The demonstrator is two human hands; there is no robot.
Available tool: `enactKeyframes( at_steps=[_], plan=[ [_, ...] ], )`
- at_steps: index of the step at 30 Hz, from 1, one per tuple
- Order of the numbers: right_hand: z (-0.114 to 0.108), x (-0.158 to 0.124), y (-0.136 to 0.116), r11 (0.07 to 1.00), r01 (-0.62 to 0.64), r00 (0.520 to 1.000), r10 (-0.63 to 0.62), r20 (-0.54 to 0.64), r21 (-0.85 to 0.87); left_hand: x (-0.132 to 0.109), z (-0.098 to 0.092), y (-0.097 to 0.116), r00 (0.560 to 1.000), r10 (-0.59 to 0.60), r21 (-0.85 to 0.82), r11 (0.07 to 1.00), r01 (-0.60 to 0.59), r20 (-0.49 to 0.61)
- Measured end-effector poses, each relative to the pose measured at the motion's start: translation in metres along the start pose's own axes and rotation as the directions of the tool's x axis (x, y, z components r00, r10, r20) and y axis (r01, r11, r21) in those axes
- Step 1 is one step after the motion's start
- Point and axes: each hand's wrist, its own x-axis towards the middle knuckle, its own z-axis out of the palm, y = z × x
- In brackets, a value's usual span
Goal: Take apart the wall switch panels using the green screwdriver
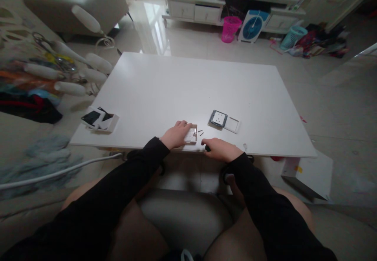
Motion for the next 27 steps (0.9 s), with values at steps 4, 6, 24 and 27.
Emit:
enactKeyframes(
  at_steps=[4, 6, 24, 27],
  plan=[
    [0.0, 0.005, 0.01, 0.999, -0.029, 0.999, 0.028, -0.021, -0.04, -0.004, -0.005, 0.0, 0.999, -0.035, -0.012, 0.999, 0.035, 0.008],
    [-0.001, 0.01, 0.015, 0.992, -0.079, 0.996, 0.073, -0.058, -0.101, -0.006, -0.006, 0.0, 0.998, -0.057, -0.016, 0.998, 0.057, 0.013],
    [0.018, 0.063, 0.026, 0.971, -0.144, 0.959, 0.09, -0.269, -0.19, -0.033, -0.037, 0.013, 0.974, -0.174, 0.15, 0.977, 0.152, 0.145],
    [0.02, 0.066, 0.028, 0.976, -0.125, 0.958, 0.071, -0.28, -0.18, -0.036, -0.04, 0.017, 0.97, -0.186, 0.171, 0.972, 0.158, 0.16]
  ],
)
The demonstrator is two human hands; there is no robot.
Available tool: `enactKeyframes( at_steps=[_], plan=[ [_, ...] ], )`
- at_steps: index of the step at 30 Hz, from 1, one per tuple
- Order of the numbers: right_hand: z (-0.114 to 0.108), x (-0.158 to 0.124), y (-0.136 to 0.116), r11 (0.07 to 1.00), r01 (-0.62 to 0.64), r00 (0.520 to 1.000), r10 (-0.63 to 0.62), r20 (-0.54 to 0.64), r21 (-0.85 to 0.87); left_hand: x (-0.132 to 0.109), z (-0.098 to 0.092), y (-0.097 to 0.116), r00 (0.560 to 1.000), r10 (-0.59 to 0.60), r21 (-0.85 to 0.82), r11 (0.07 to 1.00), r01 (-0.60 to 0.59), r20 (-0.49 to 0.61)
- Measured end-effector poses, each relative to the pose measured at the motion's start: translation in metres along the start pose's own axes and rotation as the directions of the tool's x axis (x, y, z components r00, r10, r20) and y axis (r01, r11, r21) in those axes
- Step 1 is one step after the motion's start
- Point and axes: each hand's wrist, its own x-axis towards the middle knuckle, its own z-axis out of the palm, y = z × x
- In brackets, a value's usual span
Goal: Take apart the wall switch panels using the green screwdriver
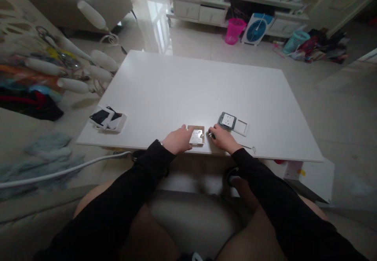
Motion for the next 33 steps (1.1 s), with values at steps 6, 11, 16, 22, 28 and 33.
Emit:
enactKeyframes(
  at_steps=[6, 11, 16, 22, 28, 33],
  plan=[
    [0.004, 0.001, 0.001, 1.0, -0.007, 1.0, 0.007, 0.015, -0.004, 0.0, 0.006, -0.001, 0.997, 0.013, 0.048, 0.999, -0.017, 0.07],
    [0.003, 0.003, 0.008, 0.998, -0.058, 0.991, 0.058, 0.122, -0.003, 0.004, 0.015, 0.002, 0.998, 0.057, 0.068, 0.996, -0.059, 0.035],
    [-0.003, 0.001, 0.02, 0.993, -0.117, 0.97, 0.118, 0.214, -0.019, 0.006, 0.018, 0.007, 0.996, 0.086, 0.059, 0.994, -0.088, 0.038],
    [-0.012, -0.006, 0.031, 0.973, -0.225, 0.948, 0.232, 0.22, -0.059, 0.008, 0.017, 0.009, 0.992, 0.1, 0.056, 0.993, -0.105, 0.071],
    [-0.025, -0.015, 0.028, 0.965, -0.253, 0.94, 0.263, 0.219, -0.074, 0.011, 0.02, 0.009, 0.99, 0.119, 0.059, 0.991, -0.124, 0.08],
    [-0.042, -0.033, 0.01, 0.976, -0.193, 0.96, 0.209, 0.184, -0.1, 0.011, 0.025, 0.01, 0.985, 0.154, 0.04, 0.987, -0.157, 0.076]
  ],
)
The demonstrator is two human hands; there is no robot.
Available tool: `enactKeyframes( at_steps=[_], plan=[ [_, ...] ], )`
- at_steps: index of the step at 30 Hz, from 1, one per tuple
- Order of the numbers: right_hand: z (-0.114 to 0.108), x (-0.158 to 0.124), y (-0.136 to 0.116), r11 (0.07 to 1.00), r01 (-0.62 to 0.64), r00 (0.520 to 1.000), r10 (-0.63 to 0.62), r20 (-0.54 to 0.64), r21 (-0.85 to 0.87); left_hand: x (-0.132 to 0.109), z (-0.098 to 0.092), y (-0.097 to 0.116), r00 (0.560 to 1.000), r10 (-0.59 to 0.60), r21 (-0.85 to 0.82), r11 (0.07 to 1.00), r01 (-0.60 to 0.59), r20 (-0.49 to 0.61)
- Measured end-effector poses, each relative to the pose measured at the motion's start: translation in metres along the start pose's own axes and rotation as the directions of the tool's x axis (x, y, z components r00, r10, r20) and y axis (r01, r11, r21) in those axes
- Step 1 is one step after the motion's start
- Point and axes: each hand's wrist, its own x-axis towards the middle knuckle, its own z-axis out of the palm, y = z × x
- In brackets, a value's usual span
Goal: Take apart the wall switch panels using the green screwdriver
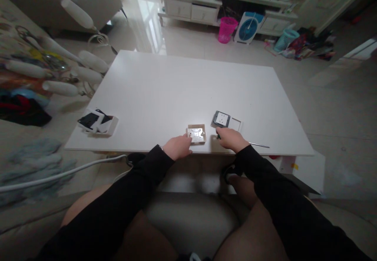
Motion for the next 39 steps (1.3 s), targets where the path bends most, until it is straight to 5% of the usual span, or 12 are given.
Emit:
enactKeyframes(
  at_steps=[5, 8, 12, 20, 39],
  plan=[
    [0.012, -0.038, -0.032, 0.988, 0.154, 0.986, -0.154, 0.056, 0.011, -0.001, 0.004, 0.008, 1.0, -0.025, 0.01, 1.0, 0.025, 0.005],
    [0.028, -0.056, -0.055, 0.936, 0.345, 0.921, -0.353, 0.166, 0.076, -0.001, 0.007, 0.014, 0.999, -0.047, 0.013, 0.999, 0.047, 0.002],
    [0.04, -0.067, -0.073, 0.839, 0.52, 0.828, -0.541, 0.145, 0.159, 0.001, 0.009, 0.019, 0.998, -0.046, 0.039, 0.998, 0.047, -0.038],
    [0.038, -0.066, -0.067, 0.881, 0.455, 0.877, -0.468, 0.104, 0.128, 0.006, 0.01, 0.026, 0.997, -0.065, 0.064, 0.996, 0.067, -0.037],
    [0.043, -0.062, -0.071, 0.874, 0.461, 0.869, -0.48, 0.122, 0.152, 0.001, 0.015, 0.032, 0.998, -0.066, 0.058, 0.996, 0.066, -0.005]
  ],
)
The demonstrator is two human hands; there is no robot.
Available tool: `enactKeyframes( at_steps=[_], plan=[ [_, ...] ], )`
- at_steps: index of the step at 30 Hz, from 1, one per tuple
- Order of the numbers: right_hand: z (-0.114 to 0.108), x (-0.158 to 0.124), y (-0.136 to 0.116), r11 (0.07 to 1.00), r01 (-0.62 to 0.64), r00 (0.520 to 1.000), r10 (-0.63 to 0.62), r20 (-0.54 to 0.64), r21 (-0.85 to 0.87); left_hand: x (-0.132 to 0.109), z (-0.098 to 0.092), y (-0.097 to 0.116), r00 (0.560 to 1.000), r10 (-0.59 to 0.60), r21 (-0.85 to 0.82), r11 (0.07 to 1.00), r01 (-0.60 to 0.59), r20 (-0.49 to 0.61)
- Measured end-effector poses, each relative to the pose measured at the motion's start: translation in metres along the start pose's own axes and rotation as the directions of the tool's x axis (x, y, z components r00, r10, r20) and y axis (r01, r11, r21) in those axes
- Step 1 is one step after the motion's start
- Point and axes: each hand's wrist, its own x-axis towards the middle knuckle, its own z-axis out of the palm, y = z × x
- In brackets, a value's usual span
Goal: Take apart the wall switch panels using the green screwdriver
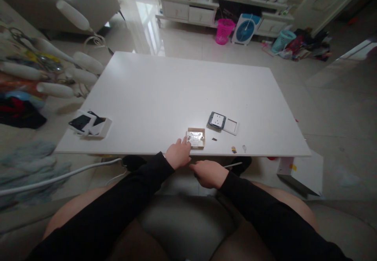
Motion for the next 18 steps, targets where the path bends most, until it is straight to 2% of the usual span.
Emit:
enactKeyframes(
  at_steps=[7, 18],
  plan=[
    [0.0, -0.001, 0.001, 1.0, 0.007, 1.0, -0.007, 0.016, -0.013, 0.005, -0.007, -0.016, 0.997, 0.037, -0.007, 0.999, -0.037, -0.067],
    [-0.002, -0.003, 0.001, 1.0, 0.007, 1.0, -0.007, 0.004, -0.009, 0.006, -0.01, -0.031, 0.999, 0.026, -0.011, 1.0, -0.027, -0.046]
  ],
)
